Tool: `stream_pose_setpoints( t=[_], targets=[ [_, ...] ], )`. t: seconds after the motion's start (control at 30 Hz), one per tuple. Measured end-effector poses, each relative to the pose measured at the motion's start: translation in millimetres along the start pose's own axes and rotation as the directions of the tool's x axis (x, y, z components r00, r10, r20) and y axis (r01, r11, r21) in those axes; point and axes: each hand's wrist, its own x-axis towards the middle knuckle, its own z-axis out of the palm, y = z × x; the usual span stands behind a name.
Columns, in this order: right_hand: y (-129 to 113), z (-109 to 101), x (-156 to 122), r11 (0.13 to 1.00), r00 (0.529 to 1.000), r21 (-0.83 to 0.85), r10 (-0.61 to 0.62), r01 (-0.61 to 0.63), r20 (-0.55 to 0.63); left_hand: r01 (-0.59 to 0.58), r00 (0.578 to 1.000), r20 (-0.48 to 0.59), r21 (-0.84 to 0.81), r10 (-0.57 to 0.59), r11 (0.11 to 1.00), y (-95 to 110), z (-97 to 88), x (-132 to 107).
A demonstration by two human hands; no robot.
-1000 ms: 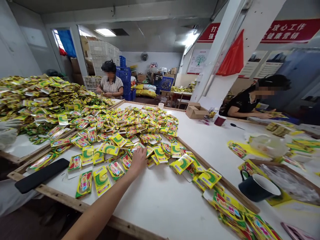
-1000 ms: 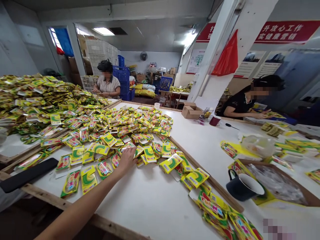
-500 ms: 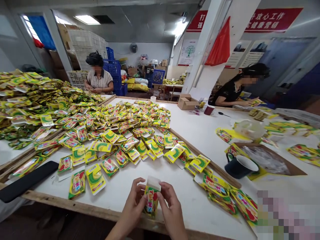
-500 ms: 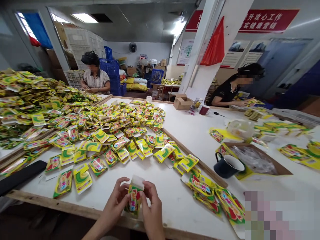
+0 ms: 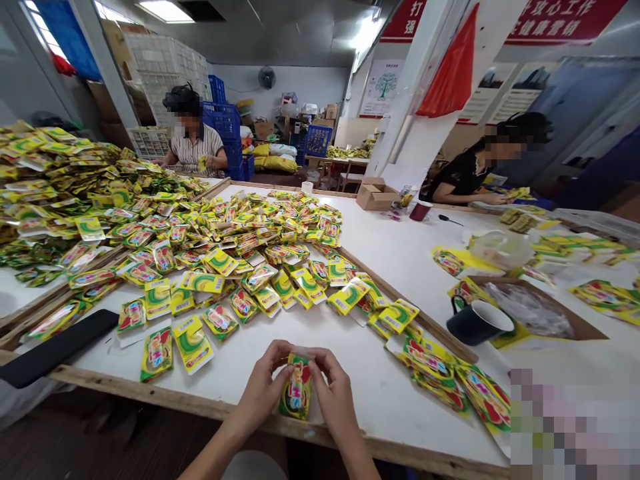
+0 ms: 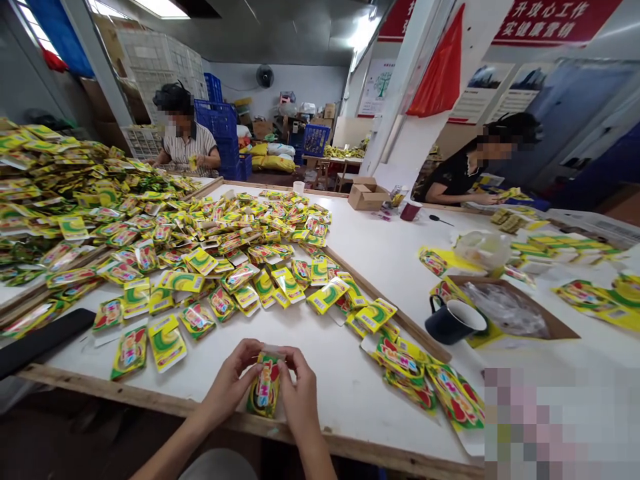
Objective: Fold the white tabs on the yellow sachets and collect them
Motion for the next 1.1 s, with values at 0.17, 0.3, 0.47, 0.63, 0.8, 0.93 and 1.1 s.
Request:
stream_pose_setpoints(
  t=[0.17,0.3,0.47,0.63,0.8,0.93,1.1],
  targets=[
    [-4,2,-3,1.000,0.999,0.004,0.007,-0.007,0.048,-0.021,0.999,-0.027,0.138,0.025,0.990,7,0.4,1],
    [-9,1,-2,0.999,0.996,-0.007,0.033,-0.033,0.080,-0.006,0.999,-0.033,0.234,0.014,0.972,14,-1.1,1],
    [-6,3,3,0.997,0.996,-0.014,0.078,-0.077,0.046,0.073,0.995,-0.076,0.158,-0.061,0.985,11,0.2,4],
    [-6,5,11,0.992,0.992,-0.055,0.117,-0.114,0.050,0.118,0.988,-0.113,0.109,-0.106,0.987,7,2.6,10],
    [-6,4,16,0.992,0.991,-0.056,0.118,-0.115,0.061,0.124,0.986,-0.122,0.111,-0.111,0.986,6,3.1,14],
    [-3,3,10,0.992,0.989,-0.030,0.122,-0.120,0.084,0.103,0.992,-0.077,0.105,-0.095,0.989,3,-0.2,11],
    [2,11,-1,0.992,0.984,0.063,0.102,-0.112,0.148,0.032,0.999,0.004,0.102,-0.033,0.994,0,-3.2,4]
  ],
)
